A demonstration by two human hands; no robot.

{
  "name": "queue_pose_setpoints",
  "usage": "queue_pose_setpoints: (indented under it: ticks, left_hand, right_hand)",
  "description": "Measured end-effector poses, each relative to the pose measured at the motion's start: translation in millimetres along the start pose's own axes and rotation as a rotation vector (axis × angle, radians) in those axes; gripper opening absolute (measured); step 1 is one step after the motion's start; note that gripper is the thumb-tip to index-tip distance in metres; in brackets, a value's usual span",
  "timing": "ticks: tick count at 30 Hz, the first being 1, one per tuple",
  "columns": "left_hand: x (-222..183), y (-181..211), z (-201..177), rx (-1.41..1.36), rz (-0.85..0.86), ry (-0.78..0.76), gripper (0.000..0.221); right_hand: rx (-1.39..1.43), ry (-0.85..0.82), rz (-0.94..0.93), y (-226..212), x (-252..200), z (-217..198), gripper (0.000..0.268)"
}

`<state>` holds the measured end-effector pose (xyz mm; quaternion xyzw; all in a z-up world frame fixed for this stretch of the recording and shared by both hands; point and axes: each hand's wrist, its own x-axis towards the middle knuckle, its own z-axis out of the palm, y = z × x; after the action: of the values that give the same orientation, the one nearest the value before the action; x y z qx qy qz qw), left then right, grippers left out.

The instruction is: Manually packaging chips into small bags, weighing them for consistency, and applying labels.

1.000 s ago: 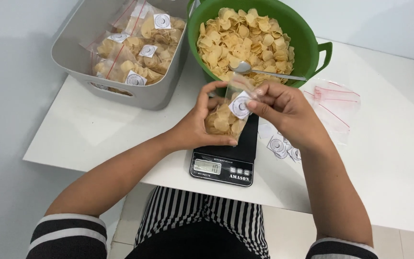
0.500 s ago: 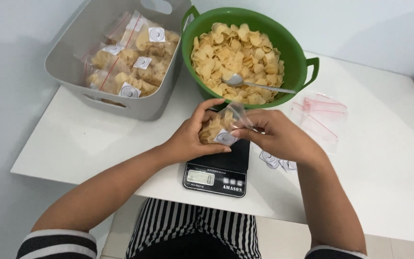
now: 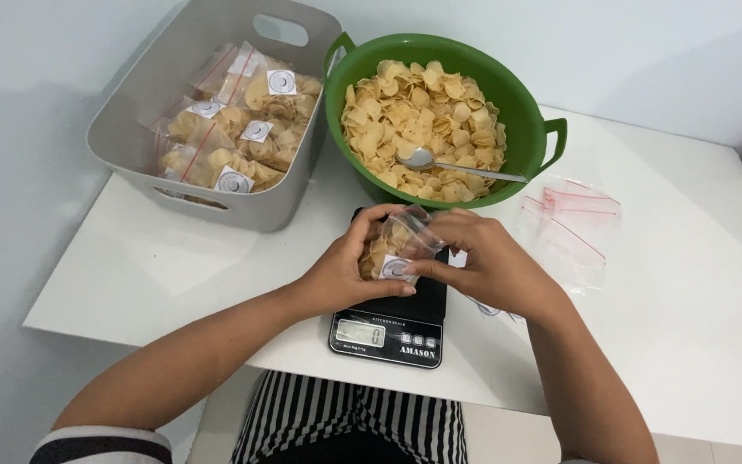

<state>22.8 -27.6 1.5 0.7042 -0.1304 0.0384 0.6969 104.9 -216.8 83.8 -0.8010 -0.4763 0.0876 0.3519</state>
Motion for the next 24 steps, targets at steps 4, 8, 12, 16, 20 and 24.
queue_pose_setpoints:
  ticks: [4,8,12,16,20,24]
  left_hand:
    - [-2,-11,-4,0.028,-0.009,0.016,0.093]
    - [-2,-11,-2,0.019,-0.010,0.020,0.088]
    - [-2,-7,0,0.036,-0.010,0.028,0.082]
    - [-2,2,0,-0.003,0.034,0.056,0.075]
    - [-1,-7,-2,-0.084,0.098,0.037,0.067]
    - [-2,-19,-4,-0.137,0.127,0.017,0.063]
  right_hand:
    - [0.025,0.011,-0.021,3,-1,6,0.005]
    - [0.030,0.013,-0.019,1,-4,5,0.005]
    - [0.009,0.029,-0.059,-1,-5,5,0.004]
    - [0.009,0.260,-0.102,19,-12,24,0.014]
    - [0.216,0.466,-0.101,30,-14,41,0.048]
    - [0.399,0.433,-0.027,29,-13,53,0.034]
